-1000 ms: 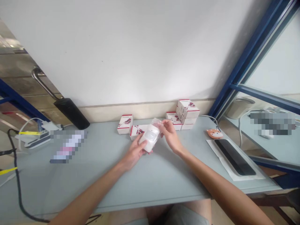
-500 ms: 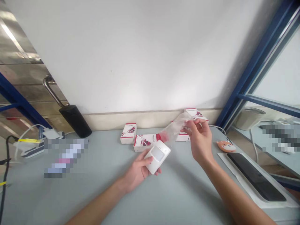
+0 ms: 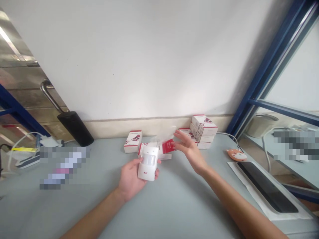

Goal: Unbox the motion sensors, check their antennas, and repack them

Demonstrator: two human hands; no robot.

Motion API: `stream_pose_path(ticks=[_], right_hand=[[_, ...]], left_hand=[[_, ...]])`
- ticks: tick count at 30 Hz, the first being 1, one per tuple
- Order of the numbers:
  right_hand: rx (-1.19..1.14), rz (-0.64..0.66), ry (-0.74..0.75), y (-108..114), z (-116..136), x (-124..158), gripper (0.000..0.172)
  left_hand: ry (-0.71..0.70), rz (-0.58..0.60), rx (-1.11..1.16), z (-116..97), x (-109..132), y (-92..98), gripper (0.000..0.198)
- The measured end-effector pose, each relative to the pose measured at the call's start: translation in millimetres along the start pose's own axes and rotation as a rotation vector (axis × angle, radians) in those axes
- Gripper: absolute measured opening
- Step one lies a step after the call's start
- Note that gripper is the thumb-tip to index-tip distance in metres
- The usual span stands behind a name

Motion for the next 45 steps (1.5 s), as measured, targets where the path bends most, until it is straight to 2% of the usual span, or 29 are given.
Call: stream_pose_path(ticks=[2, 4, 7, 9, 11, 13, 16, 18, 20, 22, 24, 27, 30, 37, 41, 45], right_hand=[[0.129, -0.029, 0.116, 3.0, 7.5, -0.5, 0.057], [0.295, -0.032, 0.292, 0.1, 19.0, 3.2, 0.046], [0.585, 0.118, 0.586, -25.2, 33.6, 21.2, 0.031], [0.674, 0.240, 0.653, -43.1, 33.8, 34.2, 0.027], [0.599, 0.283, 0.560, -51.3, 29.6, 39.1, 0.021], [0.379, 0.258, 0.374, -51.7, 22.1, 37.4, 0.020], [0.058, 0.204, 0.081, -49.6, 3.7, 31.3, 0.029], [0.015, 0.207, -0.055, -49.1, -6.7, 28.5, 0.033], [0.049, 0.208, -0.102, -46.0, -9.0, 26.5, 0.033], [0.059, 0.161, -0.091, -38.0, -3.8, 24.5, 0.032], [0.044, 0.053, -0.058, -23.9, 5.3, 22.0, 0.032], [0.028, -0.133, 0.037, 3.3, 22.9, 16.8, 0.032], [-0.023, -0.260, 0.146, 28.6, 37.3, 10.0, 0.030], [-0.152, -0.385, 0.307, 72.9, 55.1, -4.0, 0.033], [-0.207, -0.419, 0.342, 98.2, 63.6, -9.3, 0.031], [-0.262, -0.513, 0.343, 126.8, 68.6, -10.8, 0.029]], left_hand=[[-0.011, -0.019, -0.003, -2.5, 0.8, -0.5, 0.043], [-0.017, -0.036, -0.007, -4.2, 1.7, -1.1, 0.043], [-0.008, -0.043, -0.015, -3.1, 1.1, -0.2, 0.044], [0.009, -0.024, 0.004, 0.6, -0.8, 1.5, 0.045], [0.033, 0.011, 0.046, 6.6, -2.9, 2.9, 0.046], [0.062, 0.056, 0.065, 13.4, -3.5, 2.2, 0.049], [0.108, 0.130, 0.028, 22.3, -0.2, -4.6, 0.054], [0.122, 0.166, -0.006, 25.5, 3.4, -11.4, 0.056], [0.122, 0.178, -0.034, 26.3, 5.9, -16.7, 0.056], [0.123, 0.177, -0.054, 26.8, 7.0, -19.3, 0.057], [0.152, 0.189, -0.070, 29.7, 7.4, -20.2, 0.060], [0.206, 0.242, -0.108, 36.0, 8.2, -21.3, 0.065], [0.213, 0.282, -0.146, 39.4, 8.1, -21.7, 0.067], [0.220, 0.329, -0.241, 40.2, 4.2, -23.0, 0.062], [0.304, 0.353, -0.254, 38.3, 7.0, -28.5, 0.058], [0.388, 0.393, -0.264, 39.0, 9.5, -30.7, 0.052]])
Point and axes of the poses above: each hand's wrist, its own x-axis away from the middle knuckle, its own y-axis out of the back of the hand, z = x × y, the point moved 8 cm from there along -x, towards the middle knuckle, and after that the axes turned 4 degrees about -x, right-handed, at the moved point
